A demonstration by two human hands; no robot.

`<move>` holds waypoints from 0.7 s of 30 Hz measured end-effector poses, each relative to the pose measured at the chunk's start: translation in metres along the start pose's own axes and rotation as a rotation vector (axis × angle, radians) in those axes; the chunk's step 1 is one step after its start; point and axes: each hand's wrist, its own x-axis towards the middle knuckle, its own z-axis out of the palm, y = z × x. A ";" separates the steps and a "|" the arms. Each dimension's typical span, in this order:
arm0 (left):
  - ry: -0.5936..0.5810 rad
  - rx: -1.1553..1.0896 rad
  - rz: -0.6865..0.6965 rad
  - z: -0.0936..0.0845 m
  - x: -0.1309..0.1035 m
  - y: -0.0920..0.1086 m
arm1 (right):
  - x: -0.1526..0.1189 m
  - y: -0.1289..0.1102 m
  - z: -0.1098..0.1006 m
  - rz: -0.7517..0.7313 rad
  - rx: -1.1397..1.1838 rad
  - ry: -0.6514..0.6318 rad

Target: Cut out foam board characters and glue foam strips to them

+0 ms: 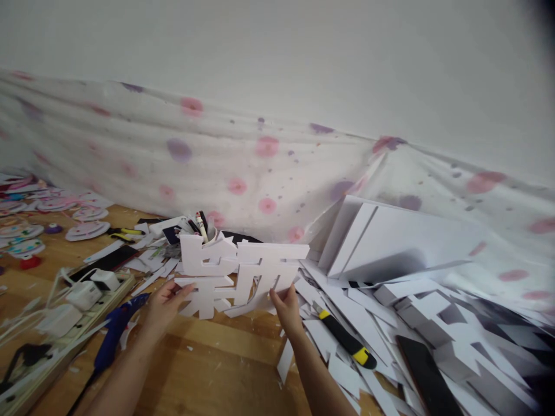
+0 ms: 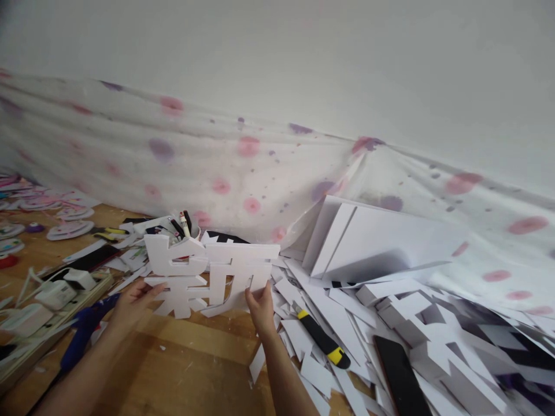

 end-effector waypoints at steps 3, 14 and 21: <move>0.007 -0.014 -0.004 0.001 0.000 0.002 | 0.001 -0.002 0.001 -0.015 0.016 0.011; 0.007 -0.026 -0.021 0.000 0.001 -0.002 | 0.000 -0.001 0.000 -0.023 0.032 0.008; 0.009 0.005 -0.003 -0.002 0.004 -0.012 | -0.002 -0.001 -0.004 -0.067 0.038 0.004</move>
